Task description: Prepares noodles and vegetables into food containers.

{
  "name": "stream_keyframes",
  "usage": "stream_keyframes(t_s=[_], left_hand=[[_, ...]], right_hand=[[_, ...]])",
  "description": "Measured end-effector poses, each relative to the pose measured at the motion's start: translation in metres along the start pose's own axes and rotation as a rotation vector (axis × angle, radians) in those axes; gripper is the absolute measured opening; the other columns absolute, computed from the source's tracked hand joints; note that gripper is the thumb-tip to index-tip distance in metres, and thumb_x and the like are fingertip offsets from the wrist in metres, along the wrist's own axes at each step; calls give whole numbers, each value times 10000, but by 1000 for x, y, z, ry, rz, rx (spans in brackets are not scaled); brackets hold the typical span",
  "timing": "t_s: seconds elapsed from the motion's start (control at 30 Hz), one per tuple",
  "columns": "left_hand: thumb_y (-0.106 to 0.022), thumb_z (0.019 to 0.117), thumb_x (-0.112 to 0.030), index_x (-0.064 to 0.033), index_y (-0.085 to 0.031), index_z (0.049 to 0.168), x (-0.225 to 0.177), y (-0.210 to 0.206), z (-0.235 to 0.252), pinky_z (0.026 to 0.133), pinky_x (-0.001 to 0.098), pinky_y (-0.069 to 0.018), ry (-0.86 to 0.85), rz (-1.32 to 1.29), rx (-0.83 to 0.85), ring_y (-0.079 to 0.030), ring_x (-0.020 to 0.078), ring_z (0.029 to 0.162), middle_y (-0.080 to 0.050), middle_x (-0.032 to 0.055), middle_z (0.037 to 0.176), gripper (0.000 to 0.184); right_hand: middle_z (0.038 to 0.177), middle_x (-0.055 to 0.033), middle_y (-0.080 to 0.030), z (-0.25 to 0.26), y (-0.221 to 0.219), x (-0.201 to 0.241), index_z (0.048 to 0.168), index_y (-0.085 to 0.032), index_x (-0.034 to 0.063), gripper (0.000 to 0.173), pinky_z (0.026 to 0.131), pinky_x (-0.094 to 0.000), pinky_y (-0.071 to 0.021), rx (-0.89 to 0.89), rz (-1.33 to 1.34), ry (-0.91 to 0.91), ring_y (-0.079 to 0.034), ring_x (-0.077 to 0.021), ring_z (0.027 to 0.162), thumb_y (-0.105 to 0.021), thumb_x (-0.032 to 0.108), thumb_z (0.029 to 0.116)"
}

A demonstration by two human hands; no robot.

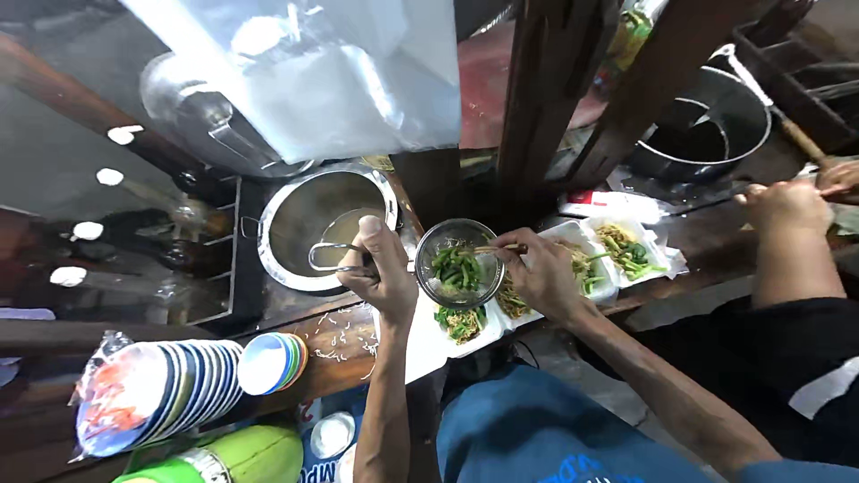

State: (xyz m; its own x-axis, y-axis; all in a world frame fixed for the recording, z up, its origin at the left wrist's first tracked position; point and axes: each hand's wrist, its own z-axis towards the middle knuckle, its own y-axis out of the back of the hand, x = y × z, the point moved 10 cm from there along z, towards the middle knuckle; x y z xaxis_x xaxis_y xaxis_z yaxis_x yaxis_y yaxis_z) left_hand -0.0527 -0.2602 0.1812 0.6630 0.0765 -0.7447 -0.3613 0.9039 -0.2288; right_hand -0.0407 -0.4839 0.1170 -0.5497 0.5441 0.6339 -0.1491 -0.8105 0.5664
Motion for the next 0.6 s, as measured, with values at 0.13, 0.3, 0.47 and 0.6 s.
stream_keyframes(t_s=[0.13, 0.3, 0.47, 0.6], left_hand=[[-467, 1092, -396, -273, -450, 692, 0, 2, -2, 409, 177, -323, -48, 46, 22, -340, -7, 418, -346, -147, 520, 419], [-502, 1076, -421, -274, -470, 693, 3, 0, -9, 411, 168, -321, -68, 46, 43, -344, -25, 425, -351, -157, 525, 412], [-503, 1077, -420, -266, -459, 698, 4, -6, -10, 422, 178, -329, -104, 67, 76, -357, -18, 437, -352, -153, 534, 411], [-509, 1077, -407, -266, -481, 710, 9, -7, -11, 433, 171, -340, -69, 47, 108, -375, -26, 454, -379, -160, 548, 394]], right_hand=[[969, -76, -757, -9, -9, 1, 1048, -696, 28, 144, 800, -322, -604, 58, 59, -63, -730, -141, 851, -614, 125, 981], [964, -79, -751, -3, -3, 6, 1042, -692, 27, 140, 795, -313, -601, -42, -13, -2, -725, -152, 863, -621, 133, 986], [959, -145, -750, -26, -25, 4, 1032, -696, -10, 160, 778, -388, -609, 20, -31, -65, -743, -252, 851, -599, 106, 980], [968, -106, -755, -23, -9, -6, 1063, -685, -8, 192, 782, -293, -597, -47, 75, -127, -725, -141, 830, -574, 142, 1015]])
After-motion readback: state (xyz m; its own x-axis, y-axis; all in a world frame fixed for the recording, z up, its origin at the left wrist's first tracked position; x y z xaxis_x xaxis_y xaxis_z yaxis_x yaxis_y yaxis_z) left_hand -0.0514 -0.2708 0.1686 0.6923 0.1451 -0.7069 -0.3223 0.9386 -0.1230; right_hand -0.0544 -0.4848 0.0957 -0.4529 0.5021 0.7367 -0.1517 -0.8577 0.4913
